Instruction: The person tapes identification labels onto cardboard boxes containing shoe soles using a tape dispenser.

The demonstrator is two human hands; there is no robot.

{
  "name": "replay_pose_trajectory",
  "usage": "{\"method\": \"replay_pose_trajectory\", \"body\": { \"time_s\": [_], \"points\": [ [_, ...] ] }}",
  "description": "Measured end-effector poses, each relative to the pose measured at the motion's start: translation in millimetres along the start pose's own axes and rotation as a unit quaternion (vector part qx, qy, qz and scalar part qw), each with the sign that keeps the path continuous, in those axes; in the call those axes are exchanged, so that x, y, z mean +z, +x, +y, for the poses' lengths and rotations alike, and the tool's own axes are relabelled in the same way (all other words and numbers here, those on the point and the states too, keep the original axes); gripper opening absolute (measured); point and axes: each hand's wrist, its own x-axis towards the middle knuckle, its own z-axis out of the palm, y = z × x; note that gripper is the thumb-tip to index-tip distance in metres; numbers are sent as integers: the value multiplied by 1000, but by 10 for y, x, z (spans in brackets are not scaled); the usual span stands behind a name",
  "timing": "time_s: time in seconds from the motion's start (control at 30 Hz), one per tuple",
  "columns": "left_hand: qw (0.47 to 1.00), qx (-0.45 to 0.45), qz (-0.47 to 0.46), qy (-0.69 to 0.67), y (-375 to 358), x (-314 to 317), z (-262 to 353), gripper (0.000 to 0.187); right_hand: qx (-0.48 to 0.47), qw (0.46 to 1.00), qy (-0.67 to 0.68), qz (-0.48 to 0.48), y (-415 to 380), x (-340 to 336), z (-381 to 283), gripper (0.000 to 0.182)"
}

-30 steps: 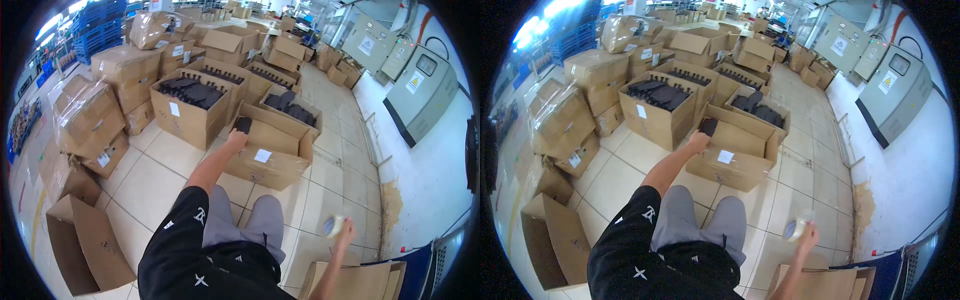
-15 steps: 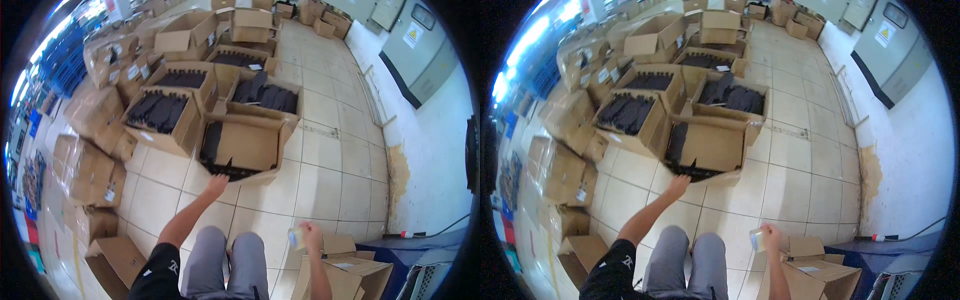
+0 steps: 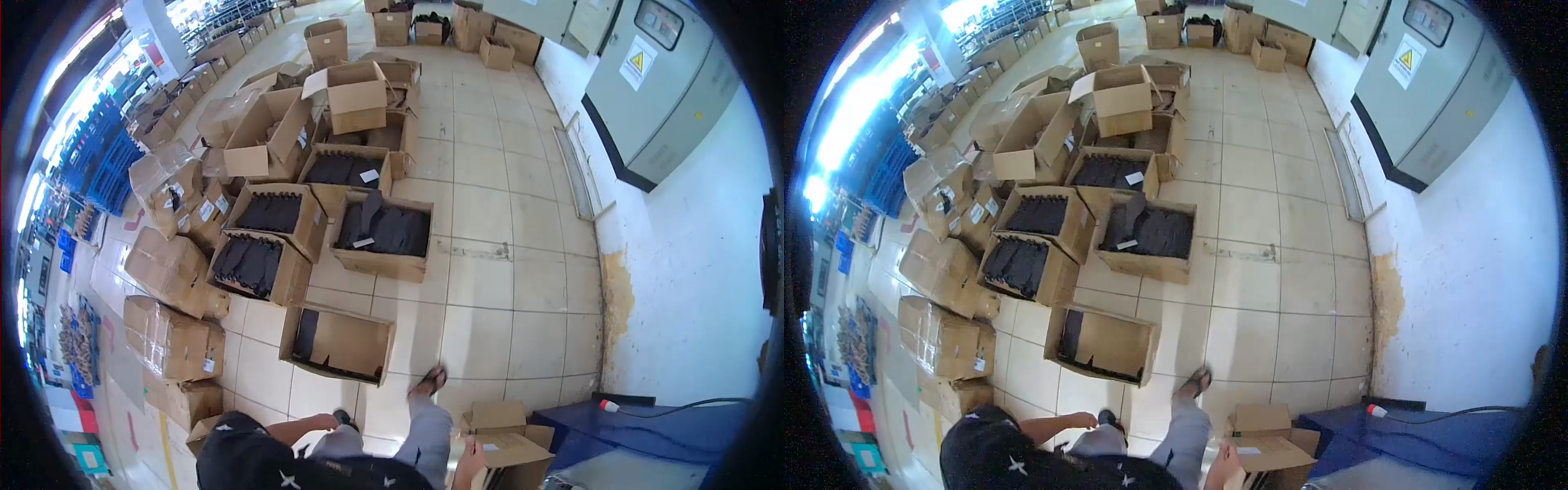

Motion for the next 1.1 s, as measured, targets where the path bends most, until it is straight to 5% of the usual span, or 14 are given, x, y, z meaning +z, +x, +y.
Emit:
{"method": "replay_pose_trajectory", "body": {
  "time_s": [0.13,0.23,0.3,0.4,0.47,0.5,0.67,0.77,0.83,0.87,0.9,0.93,1.0,1.1],
  "points": [
    [984,-59,27,-164,622,-550,823,30,-37,992,-84,85,1293,406,668,38],
    [962,-115,45,-242,720,-1175,1309,27,15,990,78,-118,2486,53,253,36],
    [931,-153,53,-327,377,-2330,3234,24,-4,994,22,-104,3172,-258,-402,35],
    [975,185,96,-77,1135,-2871,2805,37,-114,988,84,-66,4058,-389,-1032,30],
    [874,174,273,-361,1236,-3348,3372,37,-147,979,109,-89,4447,-444,-1410,28],
    [773,34,325,-544,1247,-3526,3673,33,-157,976,107,-107,4622,-439,-1562,27],
    [928,-20,321,-188,2227,-3866,3100,34,-146,973,-50,-172,5448,136,-1282,29],
    [945,-80,277,-152,2602,-3791,2672,34,-325,881,-288,-190,6136,675,115,30],
    [848,-202,248,-422,2890,-3593,2395,33,-239,835,-350,-352,6275,505,-474,31],
    [831,-263,274,-406,3101,-3422,2145,39,-217,809,-370,-401,6479,422,-764,31],
    [897,-159,360,-203,3071,-3385,2056,39,-218,787,-381,-433,6739,425,-1082,31],
    [848,-307,357,-242,3333,-3499,2132,41,-225,766,-391,-458,6994,471,-1429,31],
    [785,-347,402,-318,2972,-3792,2674,40,-239,721,-414,-501,7440,613,-2072,32],
    [620,-159,572,-513,3107,-3896,3018,39,-270,656,-445,-546,7928,1054,-3002,33]
  ]
}}
